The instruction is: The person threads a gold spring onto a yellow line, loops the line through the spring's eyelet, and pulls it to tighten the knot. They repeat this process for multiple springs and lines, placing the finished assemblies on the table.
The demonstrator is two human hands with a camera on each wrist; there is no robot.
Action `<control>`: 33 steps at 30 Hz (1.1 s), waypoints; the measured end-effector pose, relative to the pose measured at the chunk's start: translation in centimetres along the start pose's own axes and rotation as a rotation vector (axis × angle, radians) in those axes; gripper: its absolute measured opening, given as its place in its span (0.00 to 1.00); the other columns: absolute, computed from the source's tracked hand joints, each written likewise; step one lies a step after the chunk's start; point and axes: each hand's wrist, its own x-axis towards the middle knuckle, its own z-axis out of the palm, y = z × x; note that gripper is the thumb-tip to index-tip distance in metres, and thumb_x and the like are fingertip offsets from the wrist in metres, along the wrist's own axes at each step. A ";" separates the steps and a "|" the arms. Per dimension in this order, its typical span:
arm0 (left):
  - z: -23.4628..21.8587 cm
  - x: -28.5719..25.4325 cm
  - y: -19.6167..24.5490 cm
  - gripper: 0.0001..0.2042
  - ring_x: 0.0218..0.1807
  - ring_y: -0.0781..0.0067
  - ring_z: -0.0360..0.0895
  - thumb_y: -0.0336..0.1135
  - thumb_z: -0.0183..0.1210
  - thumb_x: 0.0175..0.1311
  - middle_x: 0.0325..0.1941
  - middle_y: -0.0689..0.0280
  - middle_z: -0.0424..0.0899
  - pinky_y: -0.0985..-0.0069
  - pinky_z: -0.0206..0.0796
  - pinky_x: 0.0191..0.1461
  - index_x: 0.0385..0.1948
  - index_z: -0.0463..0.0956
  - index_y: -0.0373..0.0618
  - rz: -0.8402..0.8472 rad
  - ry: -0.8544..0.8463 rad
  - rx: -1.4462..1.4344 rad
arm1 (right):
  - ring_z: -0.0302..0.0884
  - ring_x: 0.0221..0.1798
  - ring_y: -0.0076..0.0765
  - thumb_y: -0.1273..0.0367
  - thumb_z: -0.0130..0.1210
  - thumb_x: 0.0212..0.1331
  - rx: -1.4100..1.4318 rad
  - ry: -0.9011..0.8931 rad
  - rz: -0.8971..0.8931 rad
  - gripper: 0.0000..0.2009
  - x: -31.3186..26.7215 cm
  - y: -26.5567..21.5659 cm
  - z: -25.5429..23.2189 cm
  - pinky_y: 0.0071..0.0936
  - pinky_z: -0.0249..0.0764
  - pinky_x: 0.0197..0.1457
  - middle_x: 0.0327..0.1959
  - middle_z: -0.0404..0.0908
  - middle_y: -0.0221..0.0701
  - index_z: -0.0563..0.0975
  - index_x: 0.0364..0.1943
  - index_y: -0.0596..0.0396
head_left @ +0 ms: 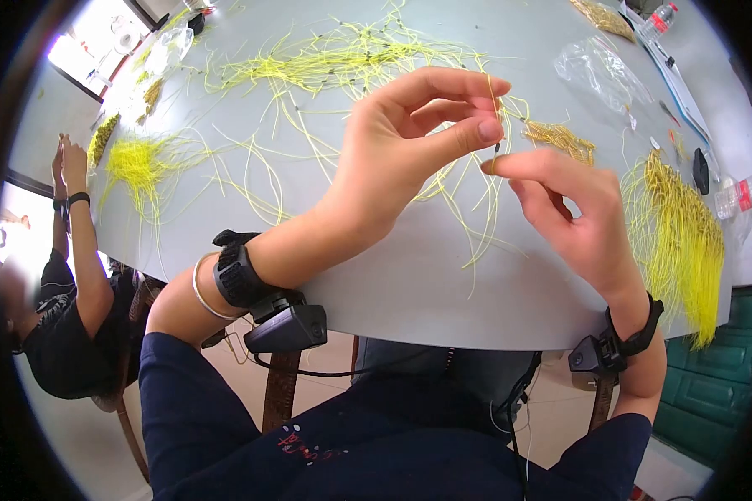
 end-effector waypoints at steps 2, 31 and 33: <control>0.0 0.3 -0.2 0.10 0.48 0.74 0.72 0.26 0.58 0.55 0.48 0.58 0.73 0.75 0.69 0.50 0.40 0.72 0.39 -0.038 -0.034 0.002 | 0.57 0.16 0.10 0.80 0.49 0.51 -0.030 -0.006 -0.034 0.09 -0.1 -0.2 -0.2 0.12 0.54 0.20 0.16 0.67 0.23 0.75 0.35 0.56; 0.7 -0.1 1.3 0.09 0.33 0.81 0.72 0.27 0.58 0.52 0.35 0.67 0.70 0.83 0.68 0.36 0.33 0.69 0.40 -0.465 -0.403 -0.021 | 0.56 0.21 0.08 0.77 0.47 0.58 0.093 0.312 0.130 0.06 -0.3 -0.8 -1.2 0.08 0.52 0.23 0.25 0.70 0.20 0.71 0.39 0.59; 0.8 -0.2 1.3 0.08 0.33 0.81 0.72 0.27 0.58 0.53 0.34 0.67 0.71 0.83 0.68 0.36 0.33 0.69 0.40 -0.464 -0.408 -0.041 | 0.54 0.20 0.08 0.77 0.47 0.58 0.087 0.312 0.088 0.07 -0.4 -0.4 -1.2 0.09 0.49 0.22 0.21 0.68 0.19 0.71 0.40 0.58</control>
